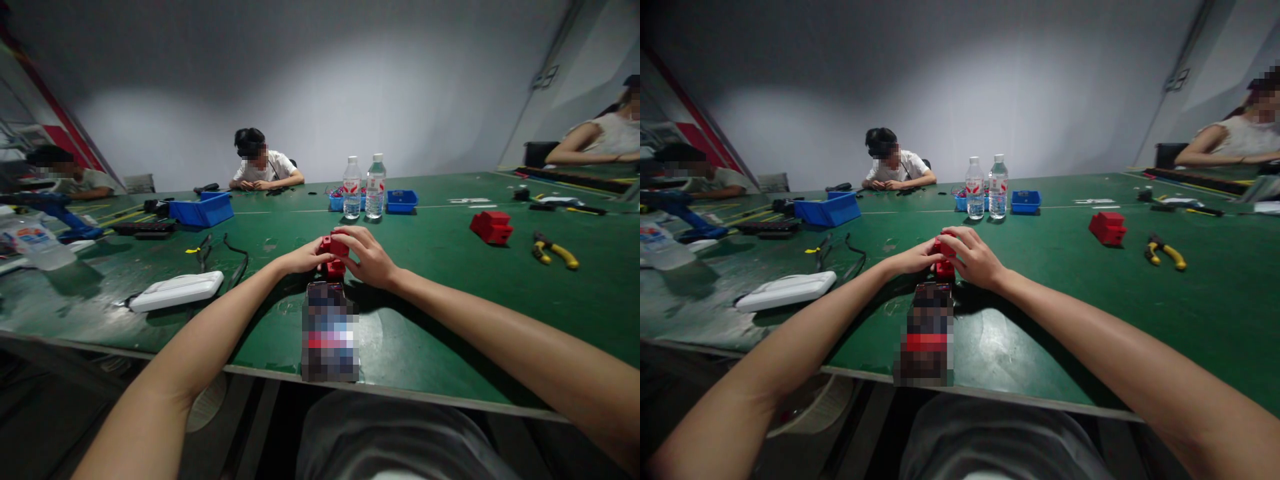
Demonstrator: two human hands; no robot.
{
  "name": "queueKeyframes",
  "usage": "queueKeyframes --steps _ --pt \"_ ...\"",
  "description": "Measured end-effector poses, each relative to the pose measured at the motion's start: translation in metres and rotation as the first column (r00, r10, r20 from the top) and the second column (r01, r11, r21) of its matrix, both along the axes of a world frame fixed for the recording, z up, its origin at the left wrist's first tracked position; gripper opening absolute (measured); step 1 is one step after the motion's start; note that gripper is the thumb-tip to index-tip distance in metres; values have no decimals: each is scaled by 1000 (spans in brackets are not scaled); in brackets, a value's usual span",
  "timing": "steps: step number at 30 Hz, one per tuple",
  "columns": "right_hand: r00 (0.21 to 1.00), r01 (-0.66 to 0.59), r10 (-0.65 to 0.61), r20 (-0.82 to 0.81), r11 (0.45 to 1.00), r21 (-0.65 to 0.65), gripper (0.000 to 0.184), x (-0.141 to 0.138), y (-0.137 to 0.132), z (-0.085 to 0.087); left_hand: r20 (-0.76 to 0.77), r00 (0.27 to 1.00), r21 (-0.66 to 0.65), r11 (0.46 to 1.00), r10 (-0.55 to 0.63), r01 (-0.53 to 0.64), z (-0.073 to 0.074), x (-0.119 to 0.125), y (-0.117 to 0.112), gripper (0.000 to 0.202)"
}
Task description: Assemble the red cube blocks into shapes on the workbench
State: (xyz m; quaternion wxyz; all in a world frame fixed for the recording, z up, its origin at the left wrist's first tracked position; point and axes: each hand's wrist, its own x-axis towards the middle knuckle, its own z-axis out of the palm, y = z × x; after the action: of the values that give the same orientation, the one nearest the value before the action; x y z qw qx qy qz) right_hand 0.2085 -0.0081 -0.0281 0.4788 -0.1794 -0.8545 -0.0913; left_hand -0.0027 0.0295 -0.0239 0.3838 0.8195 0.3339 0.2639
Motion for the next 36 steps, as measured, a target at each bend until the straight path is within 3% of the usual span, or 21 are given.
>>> queueKeyframes --steps 4,8,18,27,31,36 --pt "999 -32 31 33 999 22 54 1 -1 -3 -14 1000 -3 1000 -14 14 0 0 1 64" --pt "998 -22 19 56 998 56 50 2 0 -5 -2 1000 45 999 -10 10 -2 0 2 66" --pt "992 -53 49 117 998 31 48 4 1 -4 -14 1000 -33 999 -17 17 -2 1 2 60" --pt "977 -70 47 206 992 104 56 6 1 -2 -21 999 8 999 -32 32 2 1 -3 60" --pt "992 -40 36 123 999 26 45 3 -1 2 7 999 66 997 -43 43 2 1 -2 59" --pt "997 -74 74 39 997 20 42 2 1 0 -28 999 47 999 -24 25 1 -1 0 63"
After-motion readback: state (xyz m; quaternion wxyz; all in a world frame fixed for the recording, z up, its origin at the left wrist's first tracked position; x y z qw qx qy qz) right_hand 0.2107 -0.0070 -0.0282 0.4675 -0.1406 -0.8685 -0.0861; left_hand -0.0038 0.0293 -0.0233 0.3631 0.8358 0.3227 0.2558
